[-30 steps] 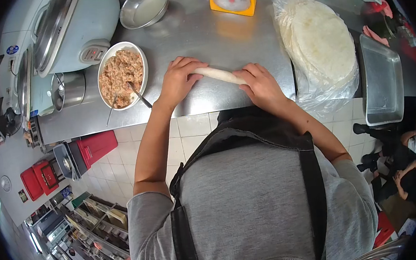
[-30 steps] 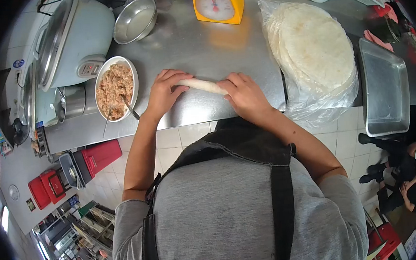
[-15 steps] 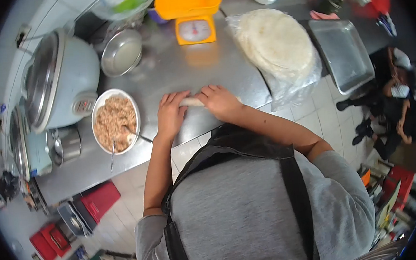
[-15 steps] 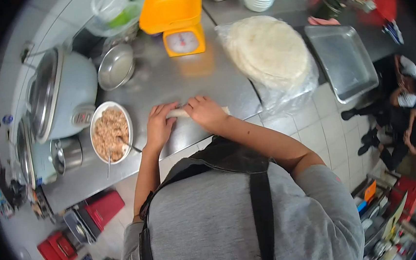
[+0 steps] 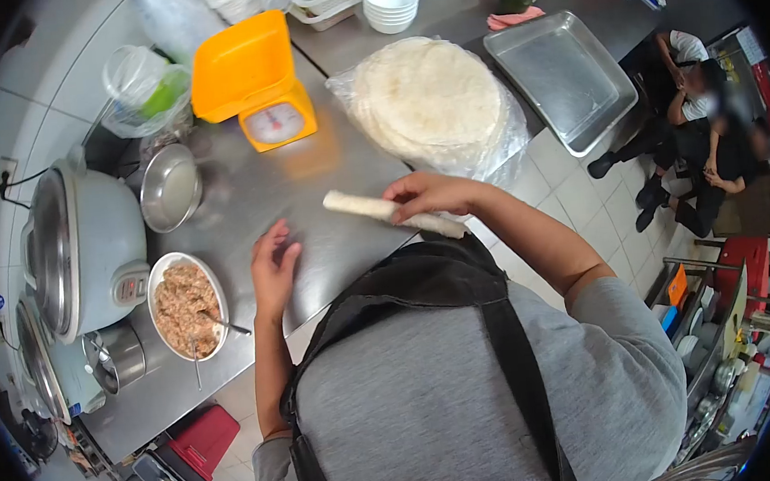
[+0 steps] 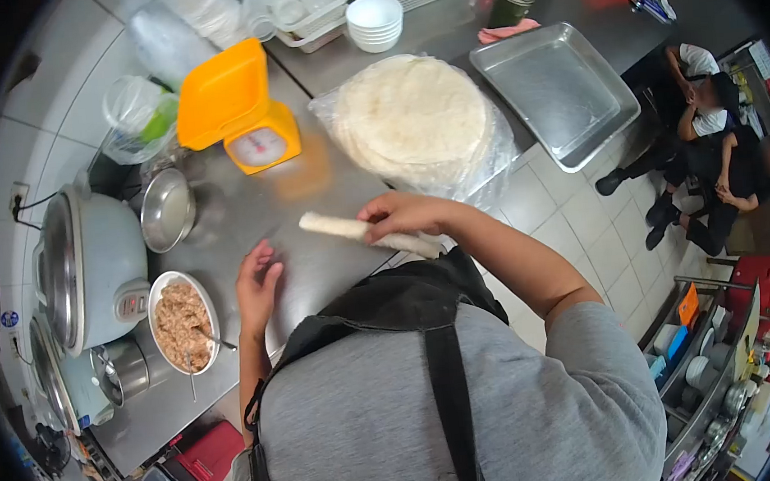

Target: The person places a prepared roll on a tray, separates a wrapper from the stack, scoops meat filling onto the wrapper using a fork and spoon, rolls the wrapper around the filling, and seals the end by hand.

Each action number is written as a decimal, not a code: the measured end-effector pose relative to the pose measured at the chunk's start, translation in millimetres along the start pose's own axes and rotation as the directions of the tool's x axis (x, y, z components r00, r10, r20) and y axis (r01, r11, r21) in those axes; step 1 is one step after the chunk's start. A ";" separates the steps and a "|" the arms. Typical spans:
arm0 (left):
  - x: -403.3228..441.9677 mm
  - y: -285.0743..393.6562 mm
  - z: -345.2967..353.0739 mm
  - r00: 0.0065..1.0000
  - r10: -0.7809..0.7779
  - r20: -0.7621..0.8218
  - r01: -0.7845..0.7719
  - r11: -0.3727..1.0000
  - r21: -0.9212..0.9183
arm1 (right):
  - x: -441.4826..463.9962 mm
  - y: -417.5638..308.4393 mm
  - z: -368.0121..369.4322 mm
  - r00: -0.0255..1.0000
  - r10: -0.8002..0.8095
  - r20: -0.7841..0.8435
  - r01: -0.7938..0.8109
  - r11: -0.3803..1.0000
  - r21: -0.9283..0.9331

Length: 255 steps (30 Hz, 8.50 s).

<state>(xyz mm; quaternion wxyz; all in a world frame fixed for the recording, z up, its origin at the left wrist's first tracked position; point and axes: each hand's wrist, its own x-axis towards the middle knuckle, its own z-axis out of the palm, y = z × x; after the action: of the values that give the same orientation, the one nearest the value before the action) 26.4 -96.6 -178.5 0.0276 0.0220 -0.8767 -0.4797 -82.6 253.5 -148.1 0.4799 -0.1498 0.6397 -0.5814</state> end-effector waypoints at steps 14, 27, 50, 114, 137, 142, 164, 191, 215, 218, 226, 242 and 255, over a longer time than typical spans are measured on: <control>7.0 -30.7 51.0 0.878 -0.055 -0.475 0.092 0.994 0.055 | -197.7 -14.7 -248.7 0.517 -0.279 -0.810 -0.106 0.918 -0.383; 9.8 -15.4 55.0 0.850 -0.036 -0.526 0.202 0.944 0.261 | -162.0 44.1 -280.4 0.644 -0.310 -0.699 -0.201 0.813 -0.546; 12.2 -19.8 53.2 0.849 -0.001 -0.529 0.203 0.924 0.325 | -116.5 41.8 -297.5 0.625 -0.514 -0.587 -0.103 0.692 -0.715; 244.2 363.5 303.9 0.360 0.924 0.132 -0.933 0.353 0.075 | -165.6 -24.4 -248.3 0.357 -0.567 -0.742 0.441 0.803 -0.402; 271.8 402.6 296.5 0.113 0.939 0.324 -0.978 0.163 -0.132 | -181.0 -22.4 -247.0 0.411 -0.524 -0.746 0.345 0.847 -0.405; 263.1 395.6 298.1 0.181 0.926 0.332 -0.979 0.200 -0.025 | -175.9 -17.1 -257.0 0.395 -0.596 -0.699 0.392 0.797 -0.459; 273.8 400.4 301.1 0.199 0.923 0.328 -0.966 0.241 -0.094 | -180.5 -25.4 -257.5 0.451 -0.521 -0.725 0.403 0.843 -0.355; 265.3 392.5 310.7 0.229 0.934 0.275 -0.961 0.262 -0.089 | -188.1 -20.6 -265.7 0.474 -0.544 -0.692 0.397 0.834 -0.384; 256.3 356.3 254.4 0.496 0.849 0.184 -0.868 0.491 0.074 | -207.7 -61.4 -277.9 0.281 -0.657 -0.699 0.213 0.753 -0.622; 251.2 328.4 237.4 0.555 0.818 0.153 -0.832 0.545 0.101 | -207.7 -38.7 -262.8 0.177 -0.650 -0.739 0.368 0.741 -0.562; 228.6 286.6 201.9 0.726 0.683 0.081 -0.688 0.716 0.122 | -241.2 60.0 -215.7 0.559 -0.388 -0.733 -0.093 0.849 -0.520; 179.0 231.6 182.4 0.900 0.435 -0.016 -0.434 0.900 0.040 | -160.1 41.9 -252.5 0.592 -0.342 -0.730 -0.019 0.900 -0.436; 148.9 194.1 172.9 0.941 0.325 -0.091 -0.317 0.944 0.087 | -148.6 50.2 -272.8 0.579 -0.338 -0.742 -0.030 0.901 -0.433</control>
<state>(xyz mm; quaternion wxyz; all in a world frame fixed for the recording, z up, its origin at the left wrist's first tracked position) -136.5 143.5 -104.0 0.1502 -0.0953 -0.8824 -0.4355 -205.7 542.6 -164.6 0.0449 -0.0227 0.8746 -0.4823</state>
